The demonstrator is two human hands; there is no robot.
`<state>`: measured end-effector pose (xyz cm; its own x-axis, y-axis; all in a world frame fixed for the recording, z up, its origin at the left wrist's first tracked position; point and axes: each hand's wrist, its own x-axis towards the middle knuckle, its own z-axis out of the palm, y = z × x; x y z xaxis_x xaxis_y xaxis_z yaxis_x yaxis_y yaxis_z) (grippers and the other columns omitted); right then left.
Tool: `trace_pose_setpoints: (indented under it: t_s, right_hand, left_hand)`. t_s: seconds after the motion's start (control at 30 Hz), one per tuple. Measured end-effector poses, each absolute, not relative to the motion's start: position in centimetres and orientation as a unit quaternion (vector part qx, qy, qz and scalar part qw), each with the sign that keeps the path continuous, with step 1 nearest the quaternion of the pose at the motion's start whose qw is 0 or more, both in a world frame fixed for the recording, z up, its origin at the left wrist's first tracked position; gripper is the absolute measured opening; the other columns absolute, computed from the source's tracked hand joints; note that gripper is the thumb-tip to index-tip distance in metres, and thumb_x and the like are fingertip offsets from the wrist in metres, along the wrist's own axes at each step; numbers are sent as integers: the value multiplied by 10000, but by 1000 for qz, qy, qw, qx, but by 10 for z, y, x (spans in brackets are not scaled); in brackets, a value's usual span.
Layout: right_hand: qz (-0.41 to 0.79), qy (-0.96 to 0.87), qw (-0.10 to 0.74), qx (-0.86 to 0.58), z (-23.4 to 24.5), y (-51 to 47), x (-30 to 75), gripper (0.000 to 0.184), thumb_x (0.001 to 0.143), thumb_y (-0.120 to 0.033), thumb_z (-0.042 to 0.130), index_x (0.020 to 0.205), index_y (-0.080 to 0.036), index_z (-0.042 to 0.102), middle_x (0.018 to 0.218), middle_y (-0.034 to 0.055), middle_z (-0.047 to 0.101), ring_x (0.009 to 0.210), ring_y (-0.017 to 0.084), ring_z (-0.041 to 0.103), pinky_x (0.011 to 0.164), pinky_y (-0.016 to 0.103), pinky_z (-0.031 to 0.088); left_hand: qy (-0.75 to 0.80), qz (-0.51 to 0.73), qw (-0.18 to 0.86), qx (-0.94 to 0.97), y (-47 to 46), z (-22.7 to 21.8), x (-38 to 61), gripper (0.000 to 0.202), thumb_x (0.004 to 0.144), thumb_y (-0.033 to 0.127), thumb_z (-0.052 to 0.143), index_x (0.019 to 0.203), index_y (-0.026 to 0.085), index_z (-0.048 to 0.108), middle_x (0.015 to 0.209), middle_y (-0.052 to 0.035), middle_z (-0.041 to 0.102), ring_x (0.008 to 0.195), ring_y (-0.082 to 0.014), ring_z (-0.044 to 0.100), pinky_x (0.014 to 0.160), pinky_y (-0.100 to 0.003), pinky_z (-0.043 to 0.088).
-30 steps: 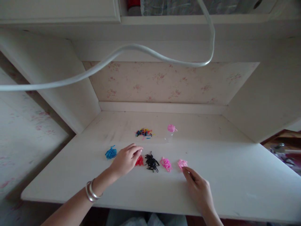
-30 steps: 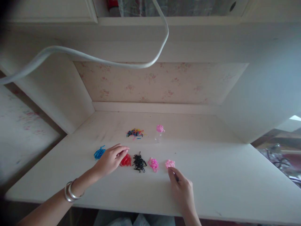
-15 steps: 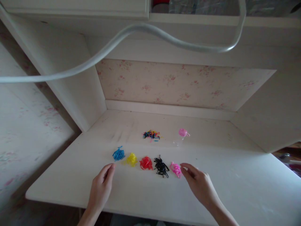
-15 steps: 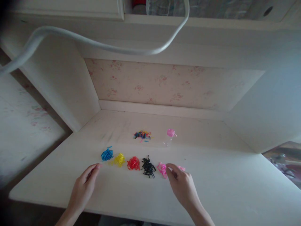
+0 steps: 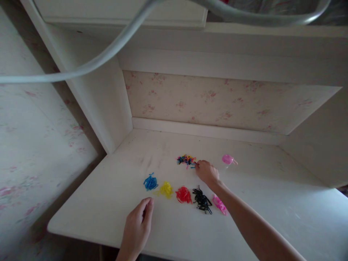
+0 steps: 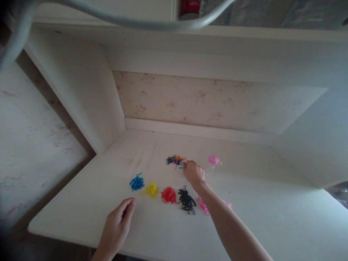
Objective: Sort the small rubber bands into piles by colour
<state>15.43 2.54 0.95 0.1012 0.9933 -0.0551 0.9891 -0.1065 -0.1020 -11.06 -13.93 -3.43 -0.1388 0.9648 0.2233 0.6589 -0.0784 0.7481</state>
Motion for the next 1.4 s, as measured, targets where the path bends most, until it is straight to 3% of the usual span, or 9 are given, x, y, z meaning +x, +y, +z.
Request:
trace_pose_setpoints:
  t_s: [0.33, 0.8, 1.13, 1.33, 1.4]
  right_hand:
    - [30, -681, 27, -731, 9, 19, 164, 374, 932, -311, 314, 974, -198, 668, 1018, 105, 660, 873, 208, 642, 703, 278, 436]
    - [110, -758, 98, -635, 28, -74, 187, 320, 904, -309, 394, 771, -254, 680, 796, -14, 675, 714, 118, 604, 633, 197, 358]
    - [95, -785, 118, -600, 29, -101, 198, 345, 935, -348, 378, 752, -270, 660, 714, -28, 642, 633, 107, 592, 540, 197, 319]
    - [116, -717, 281, -627, 22, -133, 235, 367, 908, -448, 399, 871, -255, 708, 788, 6, 691, 650, 115, 598, 634, 191, 413]
    - [146, -642, 327, -678, 4, -148, 258, 405, 850, -525, 455, 858, -225, 727, 744, 15, 697, 575, 108, 590, 587, 177, 429]
  left_hand:
    - [648, 384, 203, 625, -140, -32, -109, 311, 924, 397, 391, 997, 196, 617, 817, -36, 695, 699, -134, 648, 655, -202, 497]
    - [650, 374, 162, 642, -139, -31, -107, 276, 918, 391, 405, 918, 214, 617, 824, -18, 706, 722, -140, 661, 651, -200, 488]
    - [647, 353, 143, 661, -139, -33, -104, 276, 910, 409, 415, 915, 221, 617, 859, -25, 710, 774, -153, 669, 680, -206, 492]
    - [661, 337, 170, 649, -137, -22, -104, 301, 905, 414, 412, 923, 209, 632, 796, -19, 698, 702, -142, 645, 628, -192, 486]
    - [657, 336, 180, 651, -132, -12, -100, 306, 898, 417, 418, 909, 205, 639, 780, -14, 694, 690, -139, 640, 625, -189, 484]
